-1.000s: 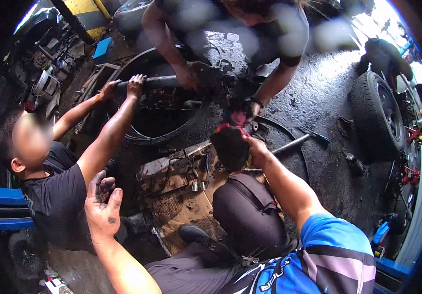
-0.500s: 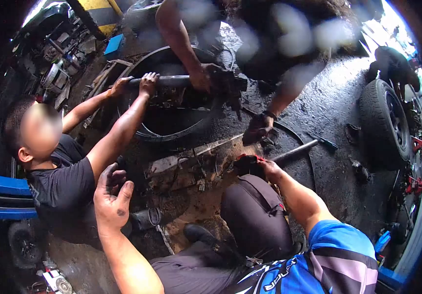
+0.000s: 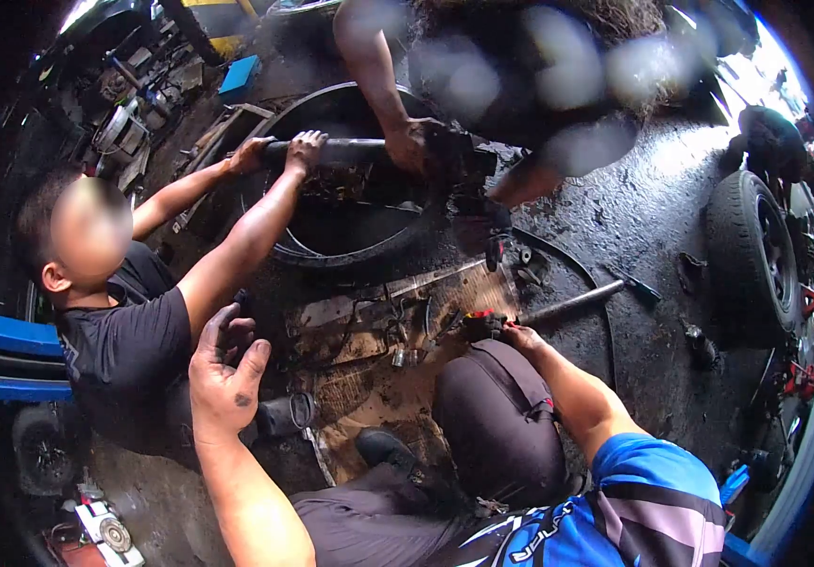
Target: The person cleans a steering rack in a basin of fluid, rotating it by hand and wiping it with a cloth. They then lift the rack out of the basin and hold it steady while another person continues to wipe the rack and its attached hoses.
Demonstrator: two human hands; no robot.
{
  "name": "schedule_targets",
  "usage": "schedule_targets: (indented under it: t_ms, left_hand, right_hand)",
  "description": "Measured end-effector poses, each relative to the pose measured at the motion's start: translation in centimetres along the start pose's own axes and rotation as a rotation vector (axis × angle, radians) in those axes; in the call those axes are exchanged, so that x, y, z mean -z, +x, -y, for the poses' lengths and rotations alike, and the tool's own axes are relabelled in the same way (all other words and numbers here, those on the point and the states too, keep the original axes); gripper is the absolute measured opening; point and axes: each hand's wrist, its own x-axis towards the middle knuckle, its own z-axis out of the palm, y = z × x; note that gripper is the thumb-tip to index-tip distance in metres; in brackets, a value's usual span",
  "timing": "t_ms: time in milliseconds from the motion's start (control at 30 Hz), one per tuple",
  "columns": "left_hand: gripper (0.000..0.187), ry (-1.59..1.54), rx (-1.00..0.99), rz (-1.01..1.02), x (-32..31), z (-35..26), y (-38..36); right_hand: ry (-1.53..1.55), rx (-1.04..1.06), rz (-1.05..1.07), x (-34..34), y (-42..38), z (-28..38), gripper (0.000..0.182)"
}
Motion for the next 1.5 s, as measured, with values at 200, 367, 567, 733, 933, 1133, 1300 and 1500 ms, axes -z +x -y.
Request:
schedule_targets:
  t_ms: [200, 367, 567, 733, 933, 1133, 1300, 1500]
  left_hand:
    - [0.05, -0.04, 0.013, -0.016, 0.0, -0.4, -0.3]
    - [0.049, -0.035, 0.012, -0.02, -0.1, -0.3, -0.3]
    - [0.048, -0.068, 0.009, -0.013, -0.1, -0.4, -0.3]
    - [0.048, -0.031, -0.004, -0.02, 0.0, -0.5, -0.5]
    - [0.048, -0.04, -0.016, -0.026, 0.2, -0.5, -0.6]
    - [0.049, -0.058, -0.019, -0.027, 0.3, -0.1, -0.6]
    - [0.053, -0.035, -0.004, 0.009, 0.6, -0.2, -0.6]
    - [0.05, -0.026, -0.048, -0.02, 0.5, -0.7, -0.7]
  right_hand:
    - [0.05, -0.09, -0.066, -2.3, -3.0, 3.4, 0.025]
    - [0.149, -0.049, 0.068, -2.3, -3.0, 3.6, 0.025]
    - [-0.128, 0.055, 0.123, -1.7, -2.5, 3.0, 0.02]
    - [-0.242, 0.006, 0.121, -1.9, -2.5, 3.3, 0.024]
    - [-0.274, 0.035, 0.134, -2.3, -3.2, 3.7, 0.027]
    - [-0.41, 0.062, 0.088, -0.9, -0.3, 0.8, 0.032]
    - [-0.583, 0.02, 0.032, -1.9, -2.8, 3.6, 0.035]
    - [-0.582, 0.021, 0.018, -1.6, -1.9, 3.1, 0.039]
